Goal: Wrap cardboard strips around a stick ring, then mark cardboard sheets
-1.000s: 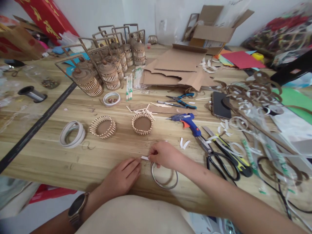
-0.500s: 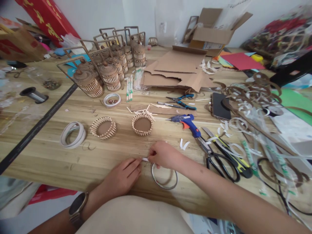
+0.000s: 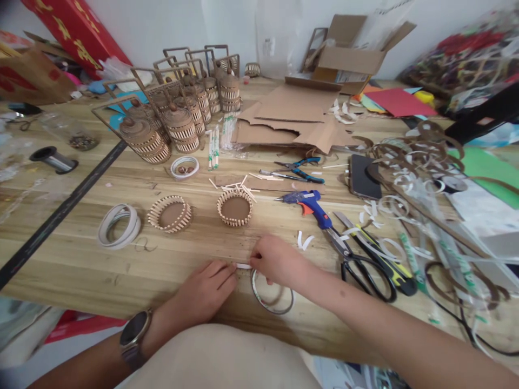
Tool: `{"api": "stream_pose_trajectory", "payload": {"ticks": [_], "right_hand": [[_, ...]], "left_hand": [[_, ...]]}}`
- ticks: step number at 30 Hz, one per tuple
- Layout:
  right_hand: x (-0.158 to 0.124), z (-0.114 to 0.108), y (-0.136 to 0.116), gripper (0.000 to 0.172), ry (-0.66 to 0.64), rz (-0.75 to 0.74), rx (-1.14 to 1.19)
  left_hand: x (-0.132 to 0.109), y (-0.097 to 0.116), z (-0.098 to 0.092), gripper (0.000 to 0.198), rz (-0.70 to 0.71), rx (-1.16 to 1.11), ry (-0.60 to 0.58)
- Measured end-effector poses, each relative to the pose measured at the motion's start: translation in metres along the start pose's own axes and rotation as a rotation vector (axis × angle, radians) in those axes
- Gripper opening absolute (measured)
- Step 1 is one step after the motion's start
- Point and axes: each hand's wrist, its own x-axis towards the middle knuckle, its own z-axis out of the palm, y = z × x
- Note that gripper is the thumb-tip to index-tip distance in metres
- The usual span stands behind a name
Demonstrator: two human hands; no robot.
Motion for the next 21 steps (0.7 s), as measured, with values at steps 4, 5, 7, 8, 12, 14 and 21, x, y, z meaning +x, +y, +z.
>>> {"api": "stream_pose_trajectory", "payload": {"ticks": [4, 5, 7, 8, 12, 14, 21], "right_hand": [[-0.0027, 0.0022, 0.0054, 0.031, 0.017, 0.027, -0.026], [-0.0029, 0.0024, 0.0062, 0.031, 0.018, 0.028, -0.034], [-0.0031, 0.0023, 0.0067, 0.027, 0.027, 0.024, -0.053], [-0.003, 0.002, 0.0066, 0.025, 0.033, 0.019, -0.063], [-0.0025, -0.0003, 0.0044, 0.022, 0.041, 0.003, -0.108], [-0.0025, -0.0015, 0.0035, 0.024, 0.038, 0.0, -0.13], [-0.0035, -0.0042, 0.005, 0.021, 0.044, 0.01, -0.198]], "left_hand": [[0.003, -0.0008, 0.0006, 0.016, -0.008, -0.011, 0.003], [0.0035, -0.0009, 0.0008, 0.019, -0.003, -0.01, 0.0], [0.0044, -0.0009, 0.001, 0.023, 0.006, 0.0, -0.019], [0.0049, -0.0007, 0.0009, 0.025, 0.008, 0.007, -0.028], [0.0068, 0.0004, -0.0004, 0.027, 0.014, 0.021, -0.058], [0.0077, 0.001, -0.0012, 0.027, 0.02, 0.025, -0.069], [0.0102, 0.0025, -0.0021, 0.029, 0.036, 0.047, -0.145]]}}
